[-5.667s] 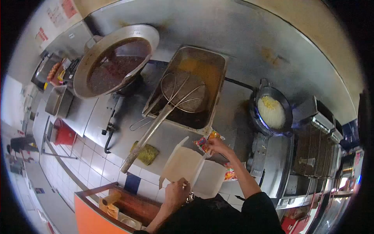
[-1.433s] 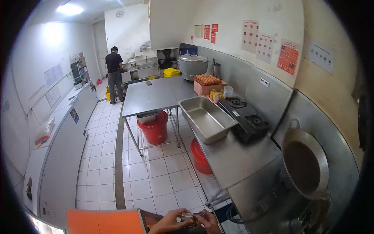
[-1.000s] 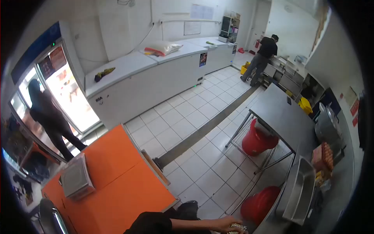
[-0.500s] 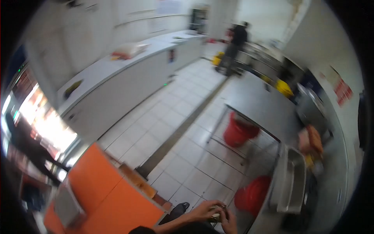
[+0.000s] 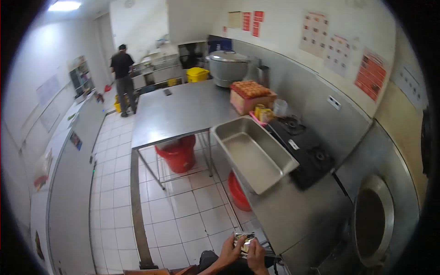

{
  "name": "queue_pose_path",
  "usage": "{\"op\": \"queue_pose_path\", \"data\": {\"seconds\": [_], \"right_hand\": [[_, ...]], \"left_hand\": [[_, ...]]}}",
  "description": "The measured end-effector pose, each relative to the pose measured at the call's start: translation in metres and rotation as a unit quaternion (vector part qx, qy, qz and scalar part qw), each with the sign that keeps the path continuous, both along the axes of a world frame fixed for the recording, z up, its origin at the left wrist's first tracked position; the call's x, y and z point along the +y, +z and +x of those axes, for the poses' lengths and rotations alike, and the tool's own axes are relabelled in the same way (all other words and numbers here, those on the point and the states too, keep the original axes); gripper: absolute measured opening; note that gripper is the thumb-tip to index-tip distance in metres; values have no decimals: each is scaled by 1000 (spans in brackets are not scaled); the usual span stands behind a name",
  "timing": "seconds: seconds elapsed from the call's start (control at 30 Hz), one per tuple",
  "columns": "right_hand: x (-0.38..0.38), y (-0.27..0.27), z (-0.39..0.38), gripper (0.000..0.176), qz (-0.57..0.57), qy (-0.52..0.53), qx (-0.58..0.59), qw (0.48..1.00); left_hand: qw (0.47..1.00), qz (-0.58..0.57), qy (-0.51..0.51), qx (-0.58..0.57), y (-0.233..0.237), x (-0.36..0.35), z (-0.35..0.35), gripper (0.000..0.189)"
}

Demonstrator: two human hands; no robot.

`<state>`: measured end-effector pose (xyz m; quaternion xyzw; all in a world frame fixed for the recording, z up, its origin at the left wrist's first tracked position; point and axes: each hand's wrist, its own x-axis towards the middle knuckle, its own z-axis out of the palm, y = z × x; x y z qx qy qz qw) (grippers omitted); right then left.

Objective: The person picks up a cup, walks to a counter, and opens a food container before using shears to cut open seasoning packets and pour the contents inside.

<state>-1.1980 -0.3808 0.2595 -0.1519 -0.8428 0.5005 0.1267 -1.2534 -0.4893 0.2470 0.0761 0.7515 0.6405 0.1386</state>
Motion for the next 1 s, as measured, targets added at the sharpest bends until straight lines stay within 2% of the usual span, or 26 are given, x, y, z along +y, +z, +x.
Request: {"op": "queue_pose_path", "data": {"seconds": [0.1,0.17,0.2,0.23,0.27,0.3,0.37,0.4,0.43,0.5,0.53,0.57,0.63,0.7,0.73,0.77,0.8,0.83,0.87,0.9,0.93,0.97,1.0], "right_hand": [[37,2,18,30,-40,-99,46,993],[51,-8,22,29,-55,-116,55,990],[54,-11,21,29,-57,-128,65,988],[57,-12,18,28,-58,-138,75,986],[59,-10,15,28,-88,-144,28,985],[59,-11,8,28,-84,-137,30,986],[55,-18,-5,30,-162,-139,1,977],[47,-93,-3,38,-249,-235,37,939],[47,-84,-15,38,-241,-234,36,941],[42,-44,-47,33,-48,-68,-30,996],[30,-42,-61,34,-44,-55,1,998],[21,-36,-79,34,-35,-56,1,998],[-2,-25,-121,33,-15,18,-64,998],[-28,-46,-162,31,1,18,-27,999],[-42,-37,-186,31,26,58,-28,998],[-55,-31,-213,31,50,97,-27,994],[-67,-30,-236,29,78,126,-16,989],[-77,-12,-255,29,79,121,-19,989],[-87,22,-273,28,16,185,-56,981],[-99,59,-288,26,-49,246,-93,963],[-116,102,-298,24,-150,294,-9,944],[-116,90,-319,24,-152,288,-4,946],[-109,60,-336,25,-141,307,-91,937]], "left_hand": [[997,9,-74,-14,16,45,1,33],[995,14,-99,17,16,65,2,33],[991,13,-127,-31,17,69,-2,34],[992,14,-125,-28,12,72,-6,34],[991,36,-125,-4,3,75,-9,33],[990,58,-125,21,-6,76,-15,33],[991,66,-116,7,0,72,-28,32],[991,69,-114,-10,2,68,-36,32],[990,78,-113,-12,0,61,-46,32],[993,32,-87,-69,-11,41,-69,40],[997,56,-53,4,-47,33,-79,41],[996,64,-54,3,-43,20,-93,41],[999,34,15,-31,-30,-14,-119,35],[997,64,24,-43,-10,-49,-149,33],[994,88,37,-55,-6,-67,-170,31],[994,88,29,-49,-21,-85,-196,31],[995,80,46,38,-47,-104,-220,33],[988,74,65,120,-59,-122,-240,36],[981,170,90,-3,-42,-142,-255,39],[981,170,88,-8,-30,-165,-268,39],[976,174,127,-25,-20,-187,-289,38],[971,174,162,-41,-15,-206,-313,38],[973,167,151,-44,-17,-221,-336,38]]}}
